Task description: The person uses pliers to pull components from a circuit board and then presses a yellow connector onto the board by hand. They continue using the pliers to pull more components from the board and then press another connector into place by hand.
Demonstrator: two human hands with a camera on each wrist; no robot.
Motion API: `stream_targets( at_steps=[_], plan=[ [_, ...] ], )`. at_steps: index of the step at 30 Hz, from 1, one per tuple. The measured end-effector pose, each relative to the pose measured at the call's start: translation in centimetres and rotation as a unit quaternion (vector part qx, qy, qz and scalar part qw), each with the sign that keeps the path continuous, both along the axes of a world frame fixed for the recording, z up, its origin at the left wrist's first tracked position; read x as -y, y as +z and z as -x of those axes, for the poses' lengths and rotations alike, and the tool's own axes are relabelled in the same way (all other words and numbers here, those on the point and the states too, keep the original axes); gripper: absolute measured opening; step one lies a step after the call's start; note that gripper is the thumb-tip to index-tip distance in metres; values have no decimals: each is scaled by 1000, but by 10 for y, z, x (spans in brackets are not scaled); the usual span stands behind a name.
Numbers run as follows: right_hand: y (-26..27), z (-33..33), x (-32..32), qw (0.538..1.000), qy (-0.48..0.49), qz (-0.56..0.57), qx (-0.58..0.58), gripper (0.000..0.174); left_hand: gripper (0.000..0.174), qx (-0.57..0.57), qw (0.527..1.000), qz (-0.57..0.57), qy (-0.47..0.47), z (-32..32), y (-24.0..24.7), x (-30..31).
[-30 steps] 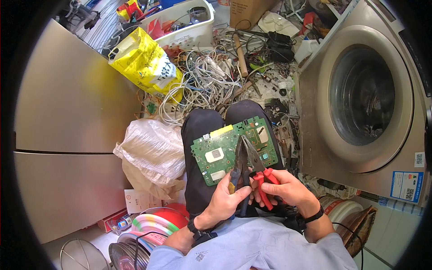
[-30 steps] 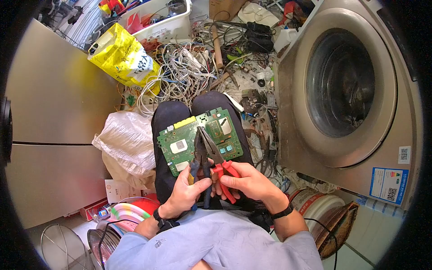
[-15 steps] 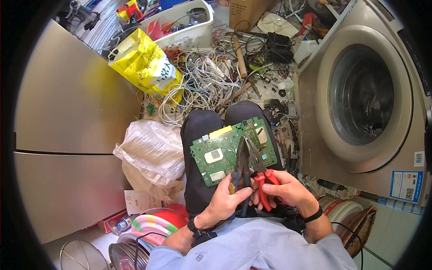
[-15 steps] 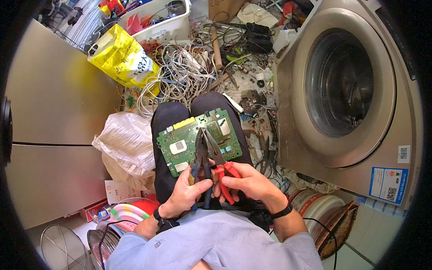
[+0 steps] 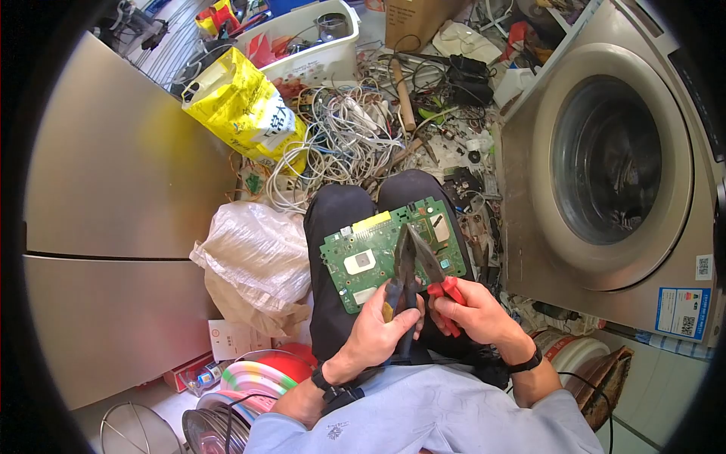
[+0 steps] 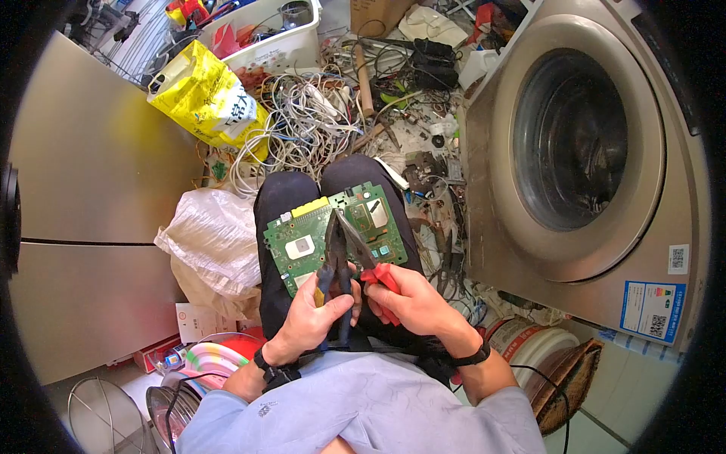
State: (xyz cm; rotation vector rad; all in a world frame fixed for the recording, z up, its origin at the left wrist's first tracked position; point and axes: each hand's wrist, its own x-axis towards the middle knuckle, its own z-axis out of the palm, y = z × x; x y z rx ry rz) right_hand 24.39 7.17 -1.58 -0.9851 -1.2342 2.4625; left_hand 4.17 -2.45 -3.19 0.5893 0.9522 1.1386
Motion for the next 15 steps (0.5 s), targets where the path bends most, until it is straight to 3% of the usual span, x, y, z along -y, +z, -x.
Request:
stream_targets(
  at_steps=[2, 3, 5, 6, 8, 11, 15],
  plan=[
    [4, 4, -1, 981, 14, -138, 139, 17, 36, -12, 1000, 7, 5, 1, 1, -2],
    [4, 6, 0, 980, 14, -138, 139, 17, 36, -12, 1000, 6, 6, 2, 1, -2],
    [4, 8, 5, 871, -4, -436, 224, 11, 41, -30, 1000, 2, 1, 4, 1, -2],
    [4, 9, 7, 871, -4, -436, 224, 11, 41, -30, 1000, 1, 1, 3, 3, -3],
    [5, 12, 9, 813, -15, -518, 264, 15, 29, -31, 999, 12, 33, 1, 9, -6],
    [5, 15, 10, 782, -28, -554, 284, 17, 24, -114, 993, 23, 26, 4, 4, -5],
    [1, 16, 11, 762, -28, -579, 287, 18, 21, -94, 995, 24, 36, 4, 5, -6]
  ],
)
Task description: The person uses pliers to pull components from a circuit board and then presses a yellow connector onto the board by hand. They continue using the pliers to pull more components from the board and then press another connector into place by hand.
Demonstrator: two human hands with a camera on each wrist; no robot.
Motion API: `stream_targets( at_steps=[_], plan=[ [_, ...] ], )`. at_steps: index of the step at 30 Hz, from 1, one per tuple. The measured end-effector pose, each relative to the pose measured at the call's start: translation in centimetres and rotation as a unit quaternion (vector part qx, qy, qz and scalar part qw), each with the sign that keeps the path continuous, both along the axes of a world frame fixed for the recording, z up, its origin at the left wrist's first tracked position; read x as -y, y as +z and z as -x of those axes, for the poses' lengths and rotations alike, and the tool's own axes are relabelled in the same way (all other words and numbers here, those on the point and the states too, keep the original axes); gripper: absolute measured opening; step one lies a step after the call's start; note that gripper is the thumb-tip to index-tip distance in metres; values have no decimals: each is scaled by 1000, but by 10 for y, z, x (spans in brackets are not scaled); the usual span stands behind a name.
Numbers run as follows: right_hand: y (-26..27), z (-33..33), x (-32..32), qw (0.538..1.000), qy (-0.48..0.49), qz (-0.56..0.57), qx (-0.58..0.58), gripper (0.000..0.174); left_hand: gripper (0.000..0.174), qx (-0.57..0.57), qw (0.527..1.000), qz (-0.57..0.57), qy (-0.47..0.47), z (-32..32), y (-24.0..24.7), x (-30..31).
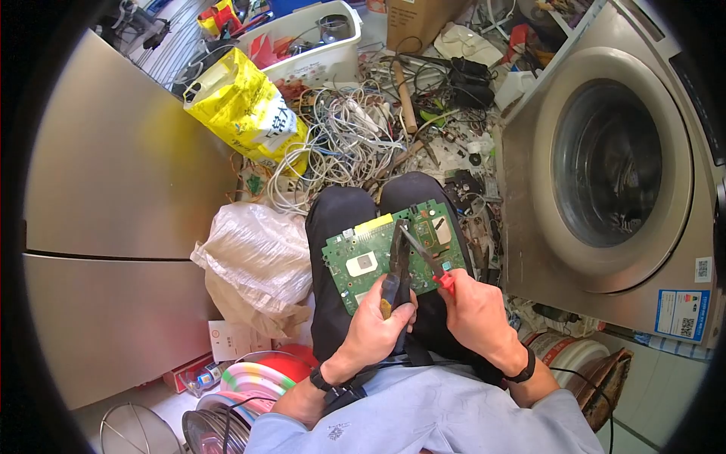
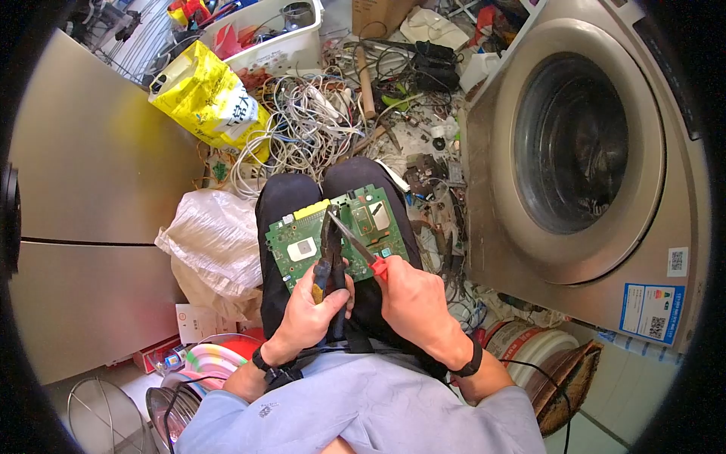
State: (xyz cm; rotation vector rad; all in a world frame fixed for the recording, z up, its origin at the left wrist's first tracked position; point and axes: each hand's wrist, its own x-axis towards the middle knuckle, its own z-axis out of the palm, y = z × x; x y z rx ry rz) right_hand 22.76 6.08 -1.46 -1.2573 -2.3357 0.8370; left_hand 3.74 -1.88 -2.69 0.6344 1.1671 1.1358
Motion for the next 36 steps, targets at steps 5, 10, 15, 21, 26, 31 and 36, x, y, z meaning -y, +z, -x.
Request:
stream_targets(
  at_steps=[5, 10, 15, 21, 26, 31, 36],
  plan=[
    [1, 4, 2, 998, -2, -61, 32, 18, 20, 27, 1000, 1, 11, -2, -1, 2],
    [2, -1, 1, 999, 0, -51, 2, 18, 19, 16, 999, 24, 15, 0, 5, -1],
    [1, -15, 0, 999, -22, 24, -3, 17, 20, -336, 941, -38, -33, 8, 4, 1],
    [-1, -19, -7, 996, 23, -83, 9, 16, 33, -564, 814, -110, -89, 8, 10, -7],
    [5, -23, -25, 982, 49, -165, 76, 16, 41, -616, 764, -87, -172, 19, 30, -18],
    [12, -26, -40, 964, 66, -226, 126, 15, 31, -639, 749, -100, -146, 35, 41, -26],
    [19, -23, -48, 955, 104, -244, 135, 16, 14, -499, 850, -163, 51, 48, 51, -46]
  ],
)
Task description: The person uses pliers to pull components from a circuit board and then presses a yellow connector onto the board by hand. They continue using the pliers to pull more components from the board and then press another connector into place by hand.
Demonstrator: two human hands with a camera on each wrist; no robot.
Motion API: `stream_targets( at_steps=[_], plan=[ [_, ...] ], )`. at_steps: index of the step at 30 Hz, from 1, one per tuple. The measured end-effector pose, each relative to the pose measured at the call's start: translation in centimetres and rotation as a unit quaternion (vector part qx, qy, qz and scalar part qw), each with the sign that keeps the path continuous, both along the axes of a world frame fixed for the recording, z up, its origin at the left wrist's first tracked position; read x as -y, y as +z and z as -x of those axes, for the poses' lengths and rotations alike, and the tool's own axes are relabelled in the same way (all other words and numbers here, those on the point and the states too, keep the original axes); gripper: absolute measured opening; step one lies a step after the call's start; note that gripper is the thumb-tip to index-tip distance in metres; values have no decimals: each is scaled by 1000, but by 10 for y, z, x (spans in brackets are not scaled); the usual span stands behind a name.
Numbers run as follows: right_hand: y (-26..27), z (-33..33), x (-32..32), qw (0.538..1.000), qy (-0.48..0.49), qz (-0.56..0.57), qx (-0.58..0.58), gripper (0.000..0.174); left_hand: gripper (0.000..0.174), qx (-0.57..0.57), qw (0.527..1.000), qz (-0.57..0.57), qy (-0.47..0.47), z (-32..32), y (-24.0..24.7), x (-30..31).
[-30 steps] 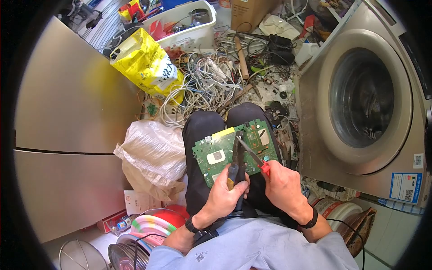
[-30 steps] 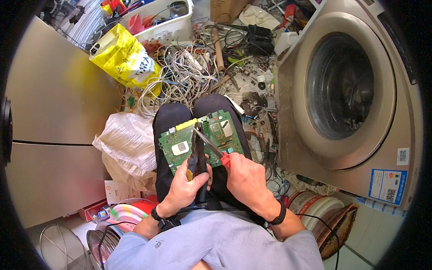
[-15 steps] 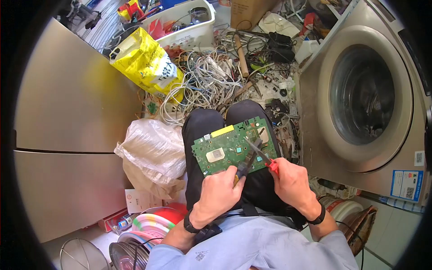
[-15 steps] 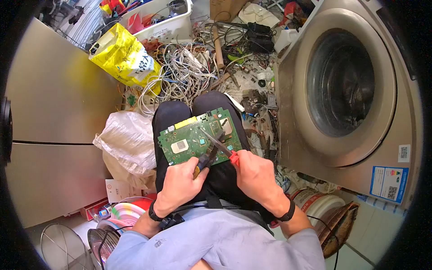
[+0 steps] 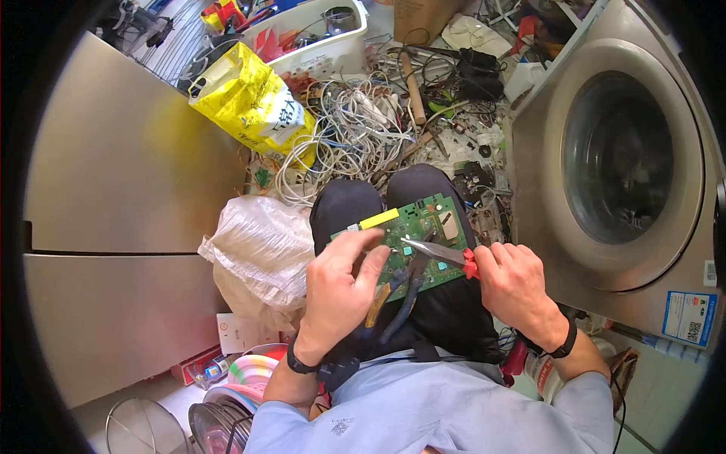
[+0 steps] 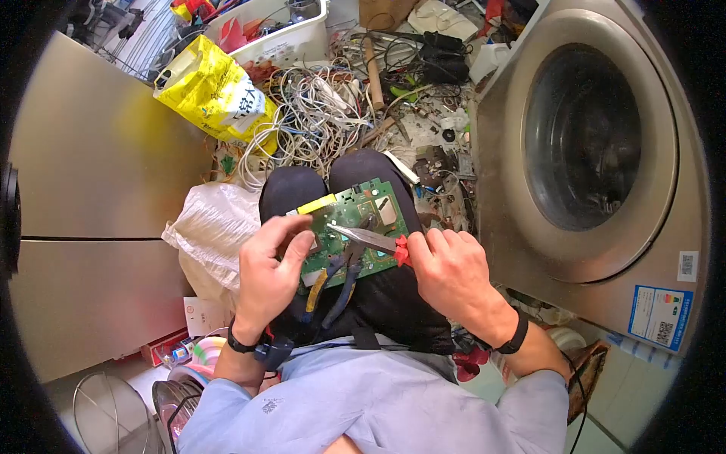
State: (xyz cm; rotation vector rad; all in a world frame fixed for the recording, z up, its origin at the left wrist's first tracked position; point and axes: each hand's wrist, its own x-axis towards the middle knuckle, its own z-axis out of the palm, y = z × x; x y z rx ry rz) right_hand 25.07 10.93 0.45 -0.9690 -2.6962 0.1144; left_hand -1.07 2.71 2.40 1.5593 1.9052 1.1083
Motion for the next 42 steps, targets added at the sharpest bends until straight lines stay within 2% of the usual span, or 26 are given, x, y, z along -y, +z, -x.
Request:
stream_targets(
  at_steps=[2, 3, 4, 6, 9, 10, 12, 13, 14, 16, 19, 29, 31, 32, 34, 35, 37, 38, 40, 42],
  plan=[
    [3, 0, -2, 999, 24, -12, 17, 17, 16, 119, 993, -12, -14, 4, 3, -8],
    [3, 0, -4, 999, 26, -9, 17, 17, 17, 148, 988, 22, -29, 6, 5, -9],
    [4, 1, -5, 999, 37, -15, 16, 17, 17, 148, 988, 24, -28, 9, 8, -10],
    [5, 1, -6, 999, 48, -18, 16, 18, 16, 119, 984, 66, -118, 16, 10, -12],
    [7, -1, -8, 997, 65, -23, 27, 18, 15, 103, 977, 92, -162, 25, 7, -17],
    [8, -1, -9, 996, 77, -31, 31, 18, 15, 104, 977, 93, -162, 27, 8, -20],
    [7, -2, -9, 995, 92, -35, 36, 18, 17, 139, 954, 185, -191, 31, 10, -25],
    [7, -2, -10, 994, 93, -41, 33, 17, 20, 156, 949, 184, -203, 32, 7, -25],
    [7, -2, -11, 994, 93, -46, 30, 16, 20, 156, 949, 185, -203, 33, 8, -27],
    [5, -2, -10, 994, 92, -51, 28, 16, 20, 253, 907, 283, -181, 31, 12, -29],
    [2, -1, -13, 993, 93, -67, 26, 16, 20, 260, 901, 313, -154, 27, 6, -29],
    [-5, 3, -24, 988, 98, -117, 19, 17, 25, 207, 942, 232, -124, 13, -11, -24],
    [-7, 1, -25, 987, 93, -128, 15, 17, 25, 331, 899, 274, -85, 12, -6, -23],
    [-7, 0, -26, 986, 87, -141, 14, 18, 25, 330, 900, 271, -83, 14, -7, -22],
    [-5, -2, -27, 987, 88, -137, 9, 18, 21, 480, 822, 295, -85, 14, -13, -22],
    [-6, -2, -29, 986, 88, -142, -11, 18, 21, 482, 820, 294, -90, 13, -13, -23],
    [-10, -5, -29, 985, 88, -146, -28, 19, 21, 572, 761, 291, -87, 14, -15, -23],
    [-12, -6, -30, 986, 85, -143, -30, 19, 21, 573, 761, 291, -87, 14, -17, -23],
    [-15, -7, -30, 986, 84, -141, -33, 20, 20, 626, 722, 280, -98, 13, -23, -21],
    [-16, -8, -30, 987, 82, -132, -40, 21, 20, 624, 726, 273, -97, 11, -23, -19]
  ],
)
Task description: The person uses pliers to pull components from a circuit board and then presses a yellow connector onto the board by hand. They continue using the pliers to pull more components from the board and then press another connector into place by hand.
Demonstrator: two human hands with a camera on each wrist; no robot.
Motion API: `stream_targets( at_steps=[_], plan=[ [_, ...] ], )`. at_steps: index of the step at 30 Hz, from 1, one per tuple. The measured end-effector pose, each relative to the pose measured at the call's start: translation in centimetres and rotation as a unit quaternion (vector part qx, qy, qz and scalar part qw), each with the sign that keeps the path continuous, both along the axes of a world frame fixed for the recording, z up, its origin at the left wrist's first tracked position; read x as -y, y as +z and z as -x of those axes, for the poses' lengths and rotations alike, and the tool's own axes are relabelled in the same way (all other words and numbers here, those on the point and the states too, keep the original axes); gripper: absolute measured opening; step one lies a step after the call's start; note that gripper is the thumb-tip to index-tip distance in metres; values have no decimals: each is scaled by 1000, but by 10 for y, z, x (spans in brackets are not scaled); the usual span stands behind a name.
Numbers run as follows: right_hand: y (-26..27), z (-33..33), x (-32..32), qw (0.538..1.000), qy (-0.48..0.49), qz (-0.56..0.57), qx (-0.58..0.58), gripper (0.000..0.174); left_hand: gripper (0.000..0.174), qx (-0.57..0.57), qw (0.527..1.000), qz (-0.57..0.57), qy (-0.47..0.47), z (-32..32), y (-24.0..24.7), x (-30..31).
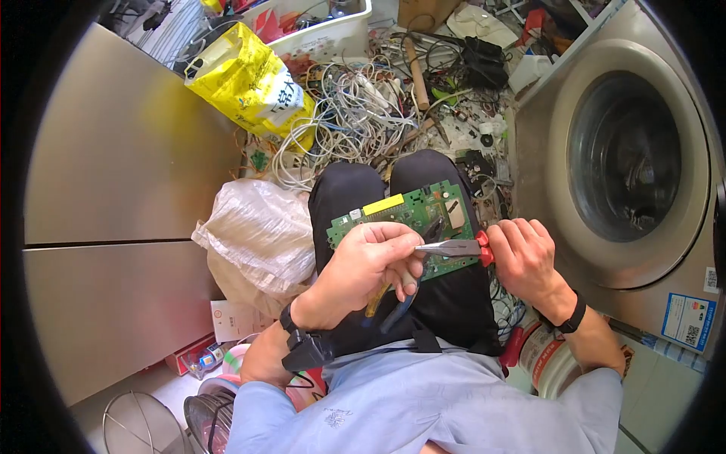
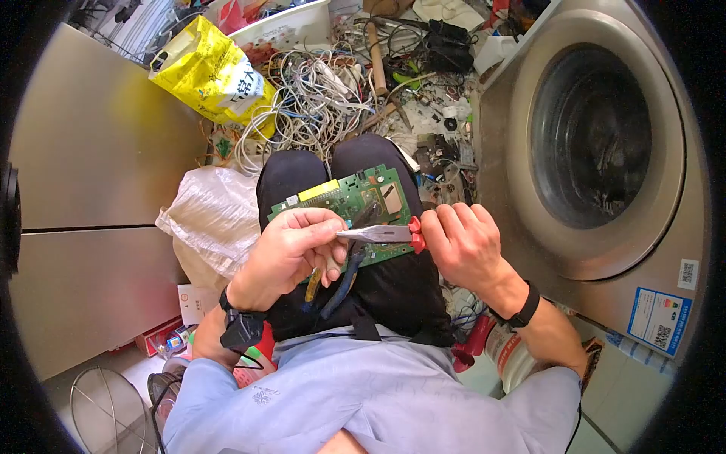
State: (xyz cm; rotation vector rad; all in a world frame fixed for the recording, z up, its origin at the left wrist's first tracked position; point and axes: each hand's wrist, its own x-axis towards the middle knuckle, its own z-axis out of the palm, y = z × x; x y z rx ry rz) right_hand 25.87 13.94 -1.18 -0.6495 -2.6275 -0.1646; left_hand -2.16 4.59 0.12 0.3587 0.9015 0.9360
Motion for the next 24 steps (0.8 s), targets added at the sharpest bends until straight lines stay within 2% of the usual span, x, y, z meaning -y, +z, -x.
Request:
stream_targets(
  at_steps=[2, 4, 5, 7, 12, 14, 15, 18, 19, 20, 22, 24],
  plan=[
    [-4, -1, -1, 1000, -9, 17, -4, 21, 21, 0, 1000, -5, 7, -2, 1, 2],
    [-7, -2, 0, 999, -12, 36, -10, 22, 18, -173, 983, -55, 31, -1, 5, 5],
    [-8, -3, 0, 998, -23, 55, -13, 24, 18, -174, 983, -53, 35, 1, 7, 9],
    [-10, -5, 3, 996, -35, 77, -16, 25, 14, -420, 893, -151, 47, 11, 10, 17],
    [-12, -6, 8, 994, -48, 97, -22, 27, 14, -503, 850, -110, 114, 46, 1, 32],
    [-11, -3, 8, 995, -44, 91, -23, 26, 22, -672, 708, -203, 74, 56, -7, 35],
    [-11, -2, 8, 995, -40, 86, -23, 26, 30, -687, 695, -199, 73, 51, 2, 34],
    [-11, 1, 9, 996, -31, 77, -22, 25, 31, -678, 686, -243, 108, 33, 10, 33],
    [-10, 3, 9, 996, -31, 77, -22, 25, 25, -694, 659, -271, 101, 36, 6, 33],
    [-9, 5, 9, 997, -27, 67, -16, 24, 25, -694, 659, -271, 101, 32, 7, 32],
    [-7, 8, 10, 998, -22, 57, -10, 24, 19, -488, 840, -231, 60, 13, 12, 29],
    [-4, 10, 9, 999, -7, 44, 1, 23, 21, -474, 851, -215, 63, 1, 20, 25]
  ],
)
